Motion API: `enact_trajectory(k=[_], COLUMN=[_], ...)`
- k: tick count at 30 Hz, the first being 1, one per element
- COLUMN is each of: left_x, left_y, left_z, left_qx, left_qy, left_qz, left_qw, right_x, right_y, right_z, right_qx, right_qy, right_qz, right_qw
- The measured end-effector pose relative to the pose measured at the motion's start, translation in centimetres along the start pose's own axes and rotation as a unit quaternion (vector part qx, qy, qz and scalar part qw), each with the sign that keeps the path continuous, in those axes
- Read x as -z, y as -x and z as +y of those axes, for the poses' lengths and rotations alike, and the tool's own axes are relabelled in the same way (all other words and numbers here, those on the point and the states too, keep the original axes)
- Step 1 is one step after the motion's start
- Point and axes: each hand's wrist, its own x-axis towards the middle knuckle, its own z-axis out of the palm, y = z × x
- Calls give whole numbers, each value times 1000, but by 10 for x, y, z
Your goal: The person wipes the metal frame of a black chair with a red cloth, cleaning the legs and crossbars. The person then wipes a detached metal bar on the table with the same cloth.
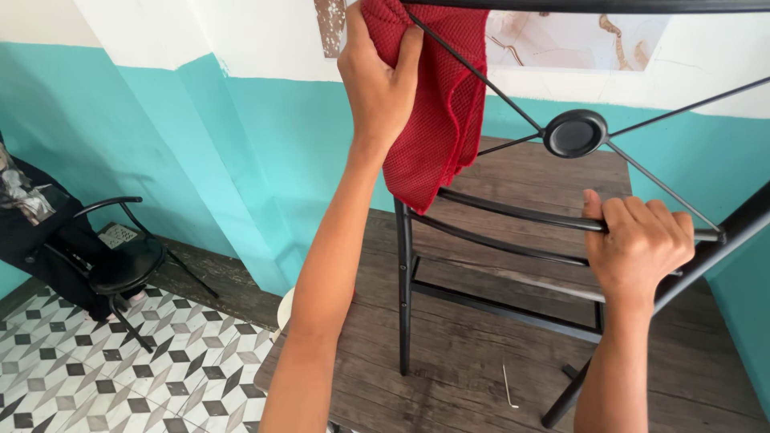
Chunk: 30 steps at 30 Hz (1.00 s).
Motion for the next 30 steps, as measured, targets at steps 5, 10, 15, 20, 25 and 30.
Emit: enact_trajectory(k=[5, 10, 15, 20, 25, 30], left_x=[-7, -6, -2, 0, -6, -12], left_y=[6, 42, 78, 86, 44, 5], left_z=[2, 6, 8, 3, -17, -30], left_qx=[13, 53, 82, 66, -24, 57], left_qy=[-23, -44, -60, -83, -121, -211], left_qz=[32, 41, 41, 38, 36, -9], left_qw=[999, 997, 994, 994, 992, 976], right_x=[2, -1, -6, -11, -12, -7], right_y=[-5, -3, 1, 3, 0, 3], right_z=[0, 2, 5, 10, 12, 11], right_qx=[-1, 8, 23, 31, 40, 44], right_qy=[-7, -7, -11, 1, 3, -14], right_qz=[2, 8, 26, 34, 39, 36], right_qw=[1000, 1000, 999, 999, 998, 998])
